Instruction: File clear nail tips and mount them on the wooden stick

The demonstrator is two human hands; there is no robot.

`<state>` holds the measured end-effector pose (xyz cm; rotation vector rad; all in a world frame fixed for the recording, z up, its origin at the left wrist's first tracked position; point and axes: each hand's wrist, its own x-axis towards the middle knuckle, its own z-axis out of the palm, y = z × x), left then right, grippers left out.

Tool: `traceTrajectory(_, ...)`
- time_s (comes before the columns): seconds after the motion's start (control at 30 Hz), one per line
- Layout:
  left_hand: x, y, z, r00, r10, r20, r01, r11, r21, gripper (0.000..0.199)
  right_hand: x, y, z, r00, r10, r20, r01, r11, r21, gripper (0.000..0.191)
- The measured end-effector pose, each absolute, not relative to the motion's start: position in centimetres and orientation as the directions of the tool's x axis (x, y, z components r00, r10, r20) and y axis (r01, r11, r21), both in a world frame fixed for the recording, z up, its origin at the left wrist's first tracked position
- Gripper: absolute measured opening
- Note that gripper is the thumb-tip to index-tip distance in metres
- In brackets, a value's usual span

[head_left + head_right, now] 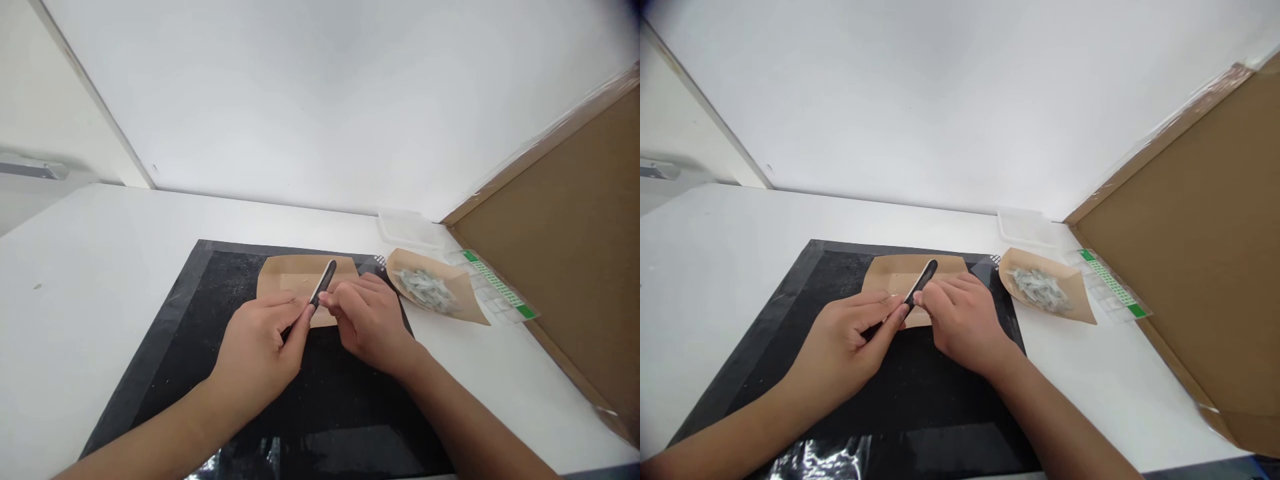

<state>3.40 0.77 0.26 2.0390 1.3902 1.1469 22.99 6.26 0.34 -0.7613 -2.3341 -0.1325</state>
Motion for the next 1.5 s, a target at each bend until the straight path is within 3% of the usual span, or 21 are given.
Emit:
traceTrajectory(0.13, 3.5, 0.6, 0.2, 0.147, 0.888, 0.435, 0.553, -0.438, 0.708, 0.037, 23.0, 6.1, 0.3, -0.527, 0.532, 0.663, 0.613, 0.778, -0.137, 0.021)
traceTrajectory(0.3, 3.5, 0.4, 0.2, 0.137, 0.884, 0.447, 0.559, -0.441, 0.702, 0.032, 22.9, 6.1, 0.4, -0.554, 0.540, 0.634, 0.558, 0.806, -0.198, 0.021)
traceTrajectory(0.4, 3.4, 0.5, 0.4, 0.122, 0.877, 0.464, 0.558, -0.448, 0.698, 0.035, 22.8, 6.1, 0.6, -0.491, 0.538, 0.685, 0.596, 0.781, -0.186, 0.019)
traceTrajectory(0.53, 3.2, 0.7, 0.5, 0.125, 0.883, 0.453, 0.566, -0.438, 0.698, 0.035, 22.6, 5.9, 0.6, -0.591, 0.519, 0.618, 0.553, 0.818, -0.159, 0.023)
traceTrajectory(0.67, 3.2, 0.7, 0.6, 0.126, 0.891, 0.436, 0.575, -0.423, 0.700, 0.040, 22.5, 5.9, 0.5, -0.514, 0.526, 0.677, 0.597, 0.787, -0.158, 0.022)
traceTrajectory(1.0, 3.2, 0.8, 0.6, 0.130, 0.905, 0.404, 0.559, -0.404, 0.724, 0.038, 22.8, 6.0, 0.3, -0.575, 0.529, 0.624, 0.575, 0.804, -0.152, 0.023)
traceTrajectory(1.13, 3.2, 0.9, 0.6, 0.116, 0.907, 0.405, 0.543, -0.399, 0.739, 0.035, 22.7, 5.9, 0.4, -0.551, 0.568, 0.611, 0.538, 0.802, -0.259, 0.021)
traceTrajectory(1.23, 3.3, 0.8, 0.7, 0.088, 0.903, 0.421, 0.532, -0.399, 0.747, 0.028, 22.9, 5.9, 0.3, -0.500, 0.617, 0.608, 0.445, 0.785, -0.431, 0.013)
traceTrajectory(1.4, 3.4, 0.8, 0.6, 0.089, 0.888, 0.450, 0.528, -0.425, 0.735, 0.025, 23.4, 5.9, -0.7, -0.373, 0.786, 0.493, 0.275, 0.601, -0.750, 0.004)
traceTrajectory(1.5, 3.6, 0.8, 0.5, 0.102, 0.873, 0.478, 0.505, -0.459, 0.731, 0.022, 23.4, 5.9, -1.5, -0.373, 0.823, 0.428, 0.197, 0.521, -0.830, 0.007)
